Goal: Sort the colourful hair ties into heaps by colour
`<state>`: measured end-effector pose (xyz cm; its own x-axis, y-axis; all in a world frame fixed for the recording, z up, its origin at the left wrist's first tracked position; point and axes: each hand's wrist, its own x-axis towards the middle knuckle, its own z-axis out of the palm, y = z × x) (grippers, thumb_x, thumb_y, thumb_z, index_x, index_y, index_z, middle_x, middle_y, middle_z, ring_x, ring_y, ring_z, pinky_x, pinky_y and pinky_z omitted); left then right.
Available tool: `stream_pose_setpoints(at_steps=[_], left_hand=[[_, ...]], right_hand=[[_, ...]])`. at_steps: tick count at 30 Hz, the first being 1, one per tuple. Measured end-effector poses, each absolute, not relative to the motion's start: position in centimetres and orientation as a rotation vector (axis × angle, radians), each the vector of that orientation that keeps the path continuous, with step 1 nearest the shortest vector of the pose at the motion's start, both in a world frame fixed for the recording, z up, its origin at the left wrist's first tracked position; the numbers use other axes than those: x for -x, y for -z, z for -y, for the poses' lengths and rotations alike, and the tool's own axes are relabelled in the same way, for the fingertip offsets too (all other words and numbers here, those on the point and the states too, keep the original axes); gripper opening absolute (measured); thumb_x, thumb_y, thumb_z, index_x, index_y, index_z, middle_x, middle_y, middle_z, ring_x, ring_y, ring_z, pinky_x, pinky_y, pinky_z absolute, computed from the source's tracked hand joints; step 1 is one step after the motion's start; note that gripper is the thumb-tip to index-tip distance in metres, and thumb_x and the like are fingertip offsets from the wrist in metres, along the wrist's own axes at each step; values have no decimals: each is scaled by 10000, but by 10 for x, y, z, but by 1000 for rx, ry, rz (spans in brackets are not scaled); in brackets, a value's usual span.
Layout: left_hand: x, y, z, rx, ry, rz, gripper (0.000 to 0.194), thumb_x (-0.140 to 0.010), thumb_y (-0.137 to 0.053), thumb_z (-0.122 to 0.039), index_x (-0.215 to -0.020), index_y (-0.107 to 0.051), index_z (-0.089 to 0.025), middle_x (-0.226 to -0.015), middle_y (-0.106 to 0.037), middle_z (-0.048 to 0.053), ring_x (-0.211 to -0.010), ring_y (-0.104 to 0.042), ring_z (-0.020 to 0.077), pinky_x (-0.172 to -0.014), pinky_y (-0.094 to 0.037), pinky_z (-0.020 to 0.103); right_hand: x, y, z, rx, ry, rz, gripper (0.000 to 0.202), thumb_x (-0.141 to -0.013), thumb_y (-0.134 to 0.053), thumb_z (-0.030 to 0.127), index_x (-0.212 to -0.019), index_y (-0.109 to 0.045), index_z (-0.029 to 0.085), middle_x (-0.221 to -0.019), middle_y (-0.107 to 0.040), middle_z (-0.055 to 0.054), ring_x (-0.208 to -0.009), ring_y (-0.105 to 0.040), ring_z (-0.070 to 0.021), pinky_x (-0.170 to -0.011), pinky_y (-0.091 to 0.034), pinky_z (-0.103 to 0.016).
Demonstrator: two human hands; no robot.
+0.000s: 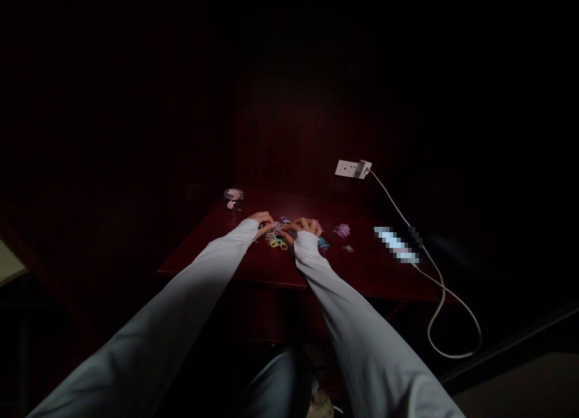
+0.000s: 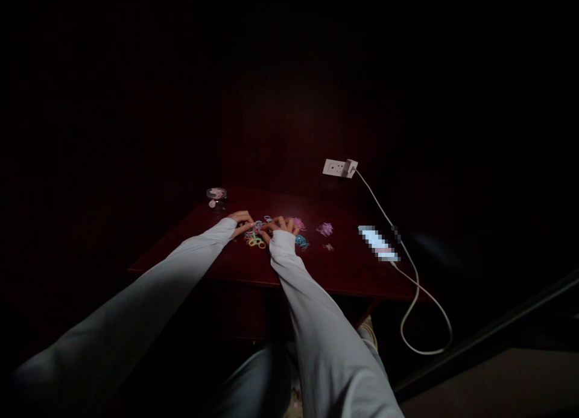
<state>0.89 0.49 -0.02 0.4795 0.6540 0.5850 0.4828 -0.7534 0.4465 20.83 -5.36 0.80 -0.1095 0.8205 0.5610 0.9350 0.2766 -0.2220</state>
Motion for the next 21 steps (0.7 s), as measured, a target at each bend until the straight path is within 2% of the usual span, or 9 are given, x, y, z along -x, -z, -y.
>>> stream_pose_setpoints(at_steps=[10, 21], left_hand=[[-10, 2, -6, -2469, -1146, -976, 308, -945, -521, -387, -801, -683, -168, -791, -568, 11, -724, -497, 129, -646, -401, 226], [-9, 4, -9, -2472, -1084, -973, 342, -935, -521, -441, -830, -704, -172, -794, -581, 7, -701, -482, 121, -624, -382, 217]], right_hand=[[-209, -6, 48, 1576, 162, 1882, 303, -977, -533, 471, -932, -792, 321, -1109, -649, -44, -1093, -428, -254, -883, -236, -368], [-209, -7, 51, 1554, 157, 1903, 278, -959, -570, 458, -906, -793, 301, -1103, -638, -41, -1091, -421, -244, -899, -248, -376]])
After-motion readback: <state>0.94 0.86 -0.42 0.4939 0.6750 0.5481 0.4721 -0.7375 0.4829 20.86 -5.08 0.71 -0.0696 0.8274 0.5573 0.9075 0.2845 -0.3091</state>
